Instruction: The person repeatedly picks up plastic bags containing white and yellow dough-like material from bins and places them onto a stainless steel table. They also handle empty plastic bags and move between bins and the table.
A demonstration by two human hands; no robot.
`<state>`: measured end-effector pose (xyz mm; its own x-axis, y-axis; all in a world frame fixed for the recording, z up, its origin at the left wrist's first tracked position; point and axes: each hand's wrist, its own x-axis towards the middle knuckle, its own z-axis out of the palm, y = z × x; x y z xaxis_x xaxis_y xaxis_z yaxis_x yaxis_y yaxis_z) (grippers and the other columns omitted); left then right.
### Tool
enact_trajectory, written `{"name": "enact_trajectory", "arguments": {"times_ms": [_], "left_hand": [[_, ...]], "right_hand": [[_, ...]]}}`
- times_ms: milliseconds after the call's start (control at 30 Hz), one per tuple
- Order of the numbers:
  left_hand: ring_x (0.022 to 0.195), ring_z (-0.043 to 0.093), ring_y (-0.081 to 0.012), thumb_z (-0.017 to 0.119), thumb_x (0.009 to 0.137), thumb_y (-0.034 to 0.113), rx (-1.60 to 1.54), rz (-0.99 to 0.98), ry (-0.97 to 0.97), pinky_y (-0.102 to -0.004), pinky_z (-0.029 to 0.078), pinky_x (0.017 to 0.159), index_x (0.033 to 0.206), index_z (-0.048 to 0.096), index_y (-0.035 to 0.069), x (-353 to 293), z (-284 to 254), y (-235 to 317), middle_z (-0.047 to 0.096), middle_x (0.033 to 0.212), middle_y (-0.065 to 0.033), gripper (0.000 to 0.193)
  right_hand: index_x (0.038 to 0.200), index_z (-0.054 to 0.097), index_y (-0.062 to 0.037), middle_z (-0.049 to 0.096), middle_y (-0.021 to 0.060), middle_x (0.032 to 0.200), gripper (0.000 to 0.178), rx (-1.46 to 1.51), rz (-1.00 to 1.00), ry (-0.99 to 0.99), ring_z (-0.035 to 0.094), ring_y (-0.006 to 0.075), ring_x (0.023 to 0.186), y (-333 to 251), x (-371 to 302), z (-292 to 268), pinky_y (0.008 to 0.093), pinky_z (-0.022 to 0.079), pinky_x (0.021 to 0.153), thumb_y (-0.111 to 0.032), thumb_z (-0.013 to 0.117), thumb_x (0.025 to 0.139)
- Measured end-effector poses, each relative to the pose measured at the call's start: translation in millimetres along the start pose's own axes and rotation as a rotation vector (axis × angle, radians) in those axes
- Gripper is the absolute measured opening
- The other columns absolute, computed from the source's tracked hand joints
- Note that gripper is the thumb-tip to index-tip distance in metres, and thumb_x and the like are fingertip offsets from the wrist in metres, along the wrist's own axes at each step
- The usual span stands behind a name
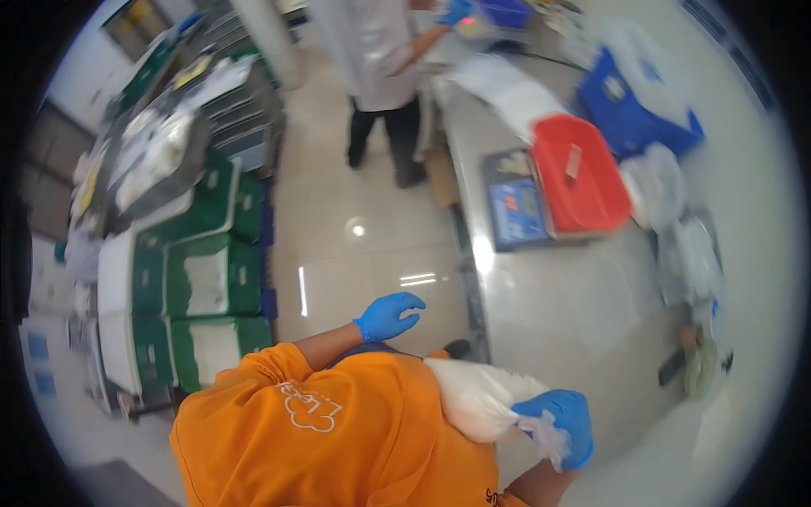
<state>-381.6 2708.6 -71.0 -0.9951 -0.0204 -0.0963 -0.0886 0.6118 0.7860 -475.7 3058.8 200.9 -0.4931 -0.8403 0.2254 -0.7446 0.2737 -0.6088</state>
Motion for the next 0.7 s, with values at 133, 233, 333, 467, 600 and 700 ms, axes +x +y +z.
{"name": "enact_trajectory", "arguments": {"times_ms": [133,233,333,467,600,700], "left_hand": [[0.109,0.064,-0.0312,0.062,0.093,0.035,0.02,-0.217,0.002,-0.04,0.052,0.094,0.122,0.066,0.011,-78,-79,-83,0.066,0.119,-0.0133,0.038],[0.108,0.064,-0.032,0.062,0.093,0.038,0.077,-0.28,0.073,-0.0394,0.051,0.096,0.123,0.065,0.011,-131,-130,-130,0.066,0.119,-0.0151,0.04],[0.112,0.064,-0.0291,0.059,0.095,0.039,-0.026,-0.399,0.19,-0.0395,0.049,0.098,0.123,0.065,0.009,-167,-180,-160,0.066,0.121,-0.0133,0.042],[0.118,0.061,-0.0272,0.05,0.098,0.045,-1.146,-0.517,0.334,-0.0426,0.048,0.099,0.128,0.062,0.011,-172,-198,-203,0.065,0.128,-0.0102,0.047],[0.121,0.058,-0.0204,0.056,0.099,0.034,-1.958,-0.006,0.4,-0.0396,0.045,0.105,0.132,0.058,0.006,-146,-272,-165,0.06,0.132,-0.01,0.043],[0.128,0.053,-0.0197,0.051,0.101,0.039,-1.454,0.148,0.599,-0.0405,0.041,0.11,0.136,0.054,0.005,-118,-333,-175,0.056,0.14,-0.0098,0.048]], "right_hand": [[0.084,0.072,0.0009,0.07,0.0082,0.072,0.018,0.368,0.15,-0.091,0.062,0.0134,0.059,-23,98,99,0.0285,0.051,0.06,-0.016,0.065,0.086],[0.09,0.073,0.0032,0.071,0.0088,0.076,0.023,0.57,0.25,-0.128,0.064,0.0135,0.065,-43,167,166,0.0279,0.051,0.06,-0.017,0.062,0.09],[0.096,0.072,0.005,0.072,0.0103,0.083,0.032,0.573,0.184,-0.229,0.066,0.0152,0.071,-62,238,222,0.0284,0.052,0.063,-0.022,0.056,0.093],[0.089,0.07,0.0026,0.071,0.0107,0.087,0.015,0.444,-0.157,-0.238,0.066,0.0171,0.076,-103,324,278,0.0302,0.052,0.069,-0.011,0.066,0.084],[0.086,0.067,-0.0027,0.068,0.007,0.09,0.012,0.577,-0.042,-0.176,0.063,0.0175,0.081,-114,406,341,0.0317,0.052,0.076,0.001,0.073,0.076],[0.095,0.067,-0.005,0.065,0.0024,0.09,0.018,1.136,0.379,-0.22,0.062,0.0147,0.085,-126,477,391,0.0303,0.051,0.079,0.002,0.073,0.08]]}}
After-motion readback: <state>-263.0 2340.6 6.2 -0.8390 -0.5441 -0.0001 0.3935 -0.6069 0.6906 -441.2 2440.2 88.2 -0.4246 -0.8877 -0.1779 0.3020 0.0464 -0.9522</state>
